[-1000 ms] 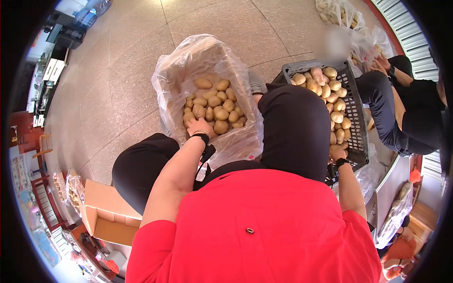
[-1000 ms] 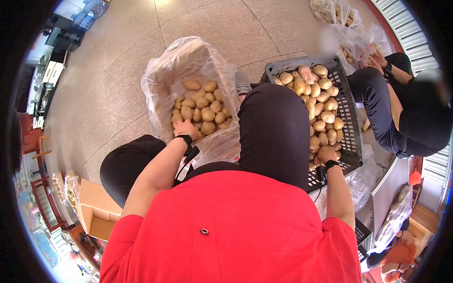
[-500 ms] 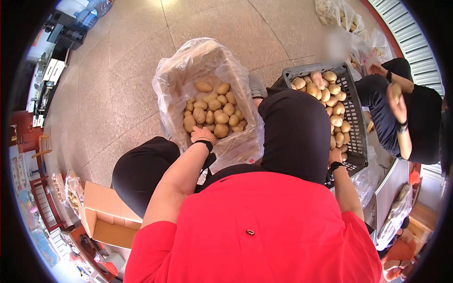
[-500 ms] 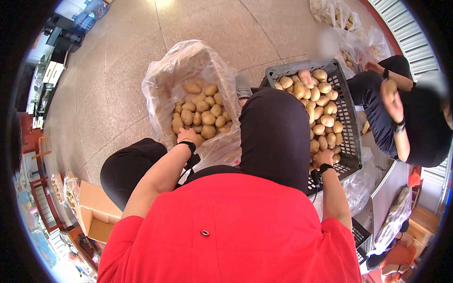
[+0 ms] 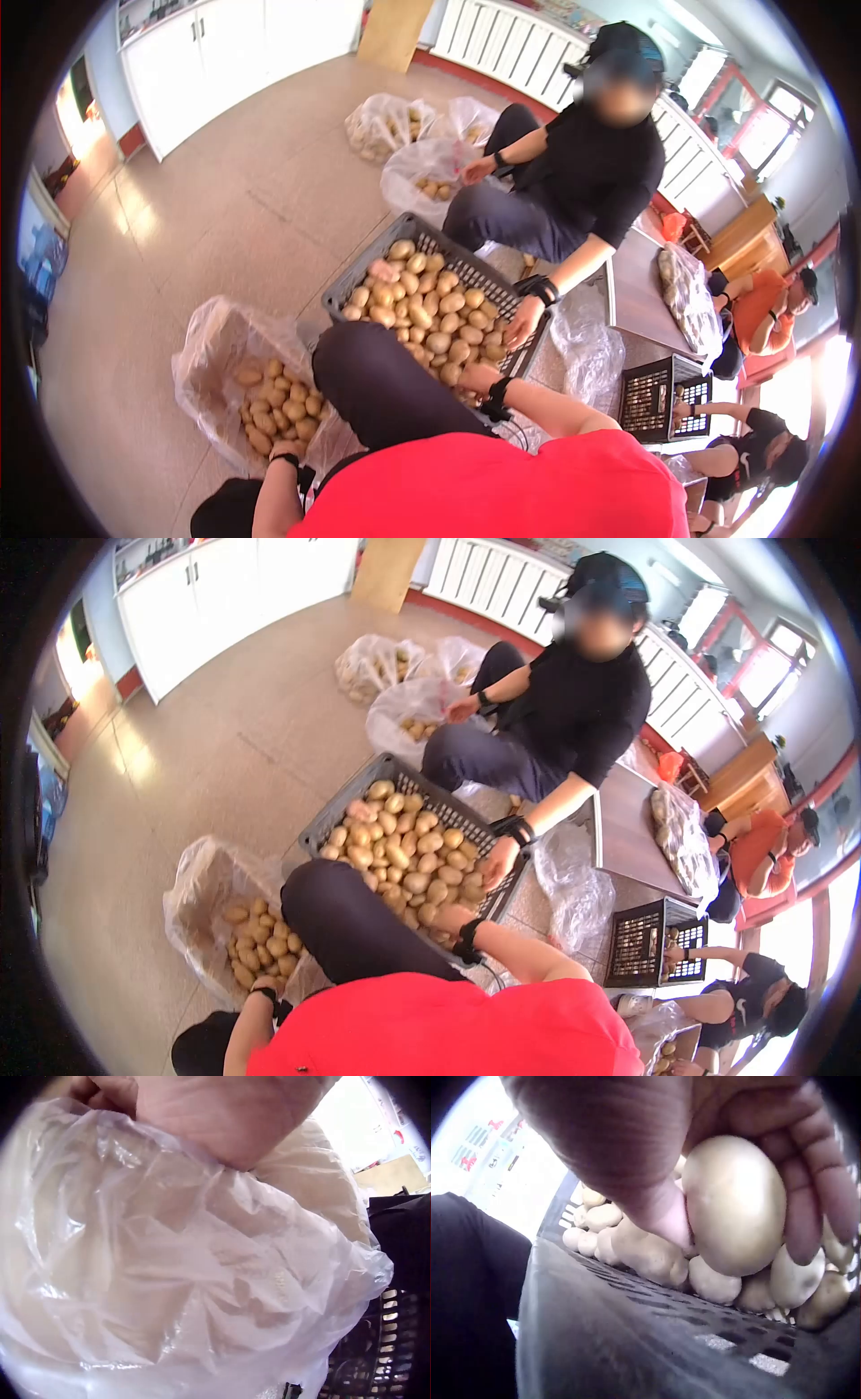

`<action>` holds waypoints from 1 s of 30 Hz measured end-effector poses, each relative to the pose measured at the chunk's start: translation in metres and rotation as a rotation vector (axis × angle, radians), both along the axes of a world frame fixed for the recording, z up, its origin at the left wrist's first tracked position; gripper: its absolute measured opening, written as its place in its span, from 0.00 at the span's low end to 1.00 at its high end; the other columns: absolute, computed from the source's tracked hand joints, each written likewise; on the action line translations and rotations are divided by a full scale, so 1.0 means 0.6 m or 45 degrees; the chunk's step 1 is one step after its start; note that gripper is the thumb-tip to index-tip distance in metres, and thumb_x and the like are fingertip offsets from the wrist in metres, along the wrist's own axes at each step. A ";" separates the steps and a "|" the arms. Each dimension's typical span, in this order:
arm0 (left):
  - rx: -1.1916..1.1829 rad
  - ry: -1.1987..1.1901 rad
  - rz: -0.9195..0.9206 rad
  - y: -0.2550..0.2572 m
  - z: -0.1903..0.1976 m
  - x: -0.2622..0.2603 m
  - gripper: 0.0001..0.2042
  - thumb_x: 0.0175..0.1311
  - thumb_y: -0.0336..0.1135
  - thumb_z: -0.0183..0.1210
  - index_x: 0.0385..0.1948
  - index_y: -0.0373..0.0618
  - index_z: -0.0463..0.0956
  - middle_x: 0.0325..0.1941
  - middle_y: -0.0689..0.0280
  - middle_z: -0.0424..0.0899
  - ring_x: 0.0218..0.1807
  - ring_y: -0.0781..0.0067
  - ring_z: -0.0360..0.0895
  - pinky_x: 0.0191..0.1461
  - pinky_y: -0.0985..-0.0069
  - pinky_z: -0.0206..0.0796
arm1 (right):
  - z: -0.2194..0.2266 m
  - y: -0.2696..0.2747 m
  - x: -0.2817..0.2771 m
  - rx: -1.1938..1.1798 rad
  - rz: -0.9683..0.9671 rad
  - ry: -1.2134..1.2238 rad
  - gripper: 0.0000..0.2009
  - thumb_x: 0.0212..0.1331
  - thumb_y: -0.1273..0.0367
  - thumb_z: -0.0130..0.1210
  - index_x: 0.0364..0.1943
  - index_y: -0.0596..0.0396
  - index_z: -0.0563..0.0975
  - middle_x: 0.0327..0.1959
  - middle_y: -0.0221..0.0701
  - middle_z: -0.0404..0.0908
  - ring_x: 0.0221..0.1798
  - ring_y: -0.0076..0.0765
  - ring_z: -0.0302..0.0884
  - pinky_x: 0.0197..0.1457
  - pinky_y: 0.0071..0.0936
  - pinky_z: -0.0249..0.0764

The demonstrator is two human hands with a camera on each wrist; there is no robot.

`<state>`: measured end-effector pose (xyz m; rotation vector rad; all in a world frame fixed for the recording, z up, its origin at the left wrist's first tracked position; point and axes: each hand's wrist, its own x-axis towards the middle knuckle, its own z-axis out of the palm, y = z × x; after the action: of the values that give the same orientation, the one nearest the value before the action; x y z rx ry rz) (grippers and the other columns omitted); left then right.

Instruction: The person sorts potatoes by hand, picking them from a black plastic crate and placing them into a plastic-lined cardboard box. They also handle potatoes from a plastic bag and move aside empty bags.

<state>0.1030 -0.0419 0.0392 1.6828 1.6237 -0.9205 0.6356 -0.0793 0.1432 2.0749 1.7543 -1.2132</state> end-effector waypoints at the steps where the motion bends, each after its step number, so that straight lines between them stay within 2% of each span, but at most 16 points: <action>1: 0.002 0.030 -0.086 0.001 -0.041 -0.014 0.20 0.63 0.48 0.41 0.49 0.51 0.77 0.57 0.61 0.75 0.60 0.62 0.70 0.60 0.65 0.64 | -0.067 -0.017 0.019 0.257 0.197 -0.157 0.05 0.45 0.67 0.54 0.27 0.46 0.80 0.24 0.36 0.79 0.28 0.45 0.81 0.27 0.38 0.77; 3: 0.031 0.066 -0.043 0.001 -0.067 -0.021 0.20 0.63 0.47 0.42 0.49 0.51 0.77 0.57 0.59 0.75 0.60 0.63 0.71 0.60 0.67 0.63 | 0.000 -0.038 0.009 0.521 0.745 -0.287 0.07 0.44 0.67 0.54 0.30 0.43 0.79 0.23 0.39 0.78 0.31 0.48 0.80 0.29 0.40 0.77; 7: -0.023 0.089 -0.155 0.025 0.031 0.016 0.19 0.61 0.45 0.46 0.47 0.49 0.78 0.54 0.57 0.76 0.58 0.60 0.72 0.59 0.67 0.65 | 0.088 -0.055 0.005 0.641 0.905 -0.281 0.09 0.49 0.65 0.54 0.36 0.46 0.77 0.23 0.41 0.78 0.28 0.46 0.81 0.27 0.37 0.79; 8: -0.035 0.094 -0.250 0.034 0.068 0.039 0.19 0.60 0.44 0.47 0.46 0.46 0.78 0.52 0.55 0.77 0.56 0.59 0.74 0.58 0.66 0.65 | 0.109 -0.057 -0.005 0.519 0.312 -0.023 0.11 0.52 0.63 0.53 0.38 0.50 0.75 0.23 0.41 0.79 0.25 0.42 0.81 0.25 0.34 0.79; 10: 0.390 -0.058 0.314 0.043 0.102 0.051 0.19 0.58 0.43 0.48 0.43 0.40 0.79 0.48 0.49 0.78 0.52 0.53 0.76 0.55 0.63 0.67 | 0.145 -0.035 -0.020 0.106 -0.684 0.452 0.20 0.56 0.55 0.52 0.40 0.58 0.71 0.23 0.38 0.81 0.19 0.32 0.80 0.19 0.26 0.78; 11: 0.612 -0.204 0.065 0.069 -0.026 -0.014 0.18 0.56 0.43 0.50 0.36 0.36 0.80 0.45 0.45 0.78 0.50 0.50 0.76 0.53 0.61 0.68 | 0.110 -0.021 -0.004 0.397 -0.235 0.354 0.18 0.56 0.56 0.53 0.39 0.58 0.71 0.22 0.37 0.80 0.19 0.32 0.80 0.17 0.25 0.76; 12: 0.625 -0.186 0.418 0.082 0.101 0.043 0.16 0.56 0.41 0.50 0.34 0.39 0.80 0.43 0.45 0.79 0.48 0.48 0.76 0.52 0.60 0.68 | 0.189 -0.001 -0.043 0.366 -0.496 0.468 0.17 0.57 0.56 0.52 0.38 0.58 0.72 0.22 0.37 0.80 0.18 0.31 0.79 0.17 0.24 0.76; 13: 0.805 -0.238 0.416 0.101 0.133 0.058 0.15 0.56 0.41 0.51 0.35 0.41 0.80 0.40 0.46 0.80 0.45 0.47 0.77 0.50 0.58 0.69 | 0.291 0.018 -0.066 0.320 -0.780 0.563 0.16 0.58 0.57 0.52 0.37 0.58 0.72 0.22 0.36 0.79 0.17 0.30 0.78 0.18 0.23 0.76; 14: 0.955 -0.580 0.405 0.128 0.136 0.048 0.13 0.56 0.39 0.53 0.38 0.42 0.78 0.37 0.47 0.80 0.40 0.47 0.78 0.46 0.60 0.70 | 0.282 0.048 -0.062 0.499 -0.724 0.709 0.16 0.59 0.58 0.51 0.37 0.58 0.72 0.23 0.35 0.78 0.18 0.28 0.76 0.19 0.22 0.76; 16: 1.127 -1.124 0.781 0.154 0.223 0.078 0.12 0.57 0.36 0.55 0.39 0.41 0.76 0.33 0.53 0.82 0.34 0.56 0.80 0.39 0.68 0.72 | 0.301 0.090 -0.071 0.649 -0.645 0.902 0.15 0.61 0.60 0.49 0.40 0.59 0.72 0.25 0.33 0.76 0.20 0.25 0.74 0.21 0.19 0.75; 17: 0.831 -1.390 1.035 0.157 0.315 0.109 0.11 0.57 0.32 0.55 0.41 0.43 0.75 0.29 0.62 0.81 0.30 0.71 0.79 0.34 0.78 0.71 | 0.344 0.120 -0.093 0.633 -0.599 0.953 0.16 0.62 0.61 0.48 0.44 0.60 0.71 0.26 0.32 0.76 0.21 0.23 0.74 0.22 0.18 0.75; 18: 0.745 -1.604 1.133 0.171 0.335 0.114 0.15 0.61 0.35 0.52 0.49 0.44 0.70 0.33 0.64 0.80 0.29 0.75 0.76 0.30 0.81 0.70 | 0.379 0.143 -0.123 0.601 -0.623 1.164 0.18 0.60 0.61 0.51 0.47 0.60 0.69 0.28 0.34 0.77 0.20 0.24 0.74 0.21 0.20 0.73; 23: 0.800 -2.024 1.078 0.128 0.607 0.217 0.19 0.65 0.35 0.52 0.57 0.47 0.64 0.49 0.65 0.74 0.40 0.75 0.76 0.34 0.80 0.71 | 0.486 0.244 -0.292 0.438 -0.278 1.398 0.23 0.58 0.62 0.54 0.54 0.60 0.66 0.33 0.39 0.79 0.21 0.29 0.78 0.25 0.26 0.79; 25: 0.793 -2.121 0.965 0.124 0.627 0.226 0.20 0.65 0.38 0.52 0.57 0.47 0.62 0.52 0.62 0.72 0.41 0.73 0.76 0.35 0.77 0.72 | 0.505 0.249 -0.353 0.359 -0.011 1.410 0.24 0.57 0.63 0.55 0.55 0.60 0.66 0.36 0.42 0.79 0.23 0.31 0.79 0.25 0.27 0.79; 28: 0.740 -2.219 0.978 0.134 0.605 0.195 0.21 0.64 0.38 0.53 0.57 0.48 0.62 0.52 0.62 0.72 0.41 0.72 0.76 0.33 0.77 0.71 | 0.485 0.255 -0.419 0.038 -0.067 1.611 0.25 0.58 0.64 0.54 0.58 0.58 0.65 0.42 0.38 0.78 0.30 0.28 0.79 0.33 0.25 0.78; 30: 0.718 -2.219 1.111 0.143 0.555 0.151 0.20 0.64 0.35 0.53 0.57 0.49 0.62 0.49 0.64 0.73 0.42 0.73 0.76 0.31 0.81 0.69 | 0.456 0.259 -0.405 0.298 0.001 1.580 0.25 0.58 0.64 0.55 0.59 0.57 0.64 0.44 0.38 0.77 0.33 0.28 0.78 0.36 0.24 0.78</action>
<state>0.1934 0.0441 0.3719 1.0226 0.9635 1.2547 0.3926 0.0762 0.4170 1.3751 2.3338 -2.7445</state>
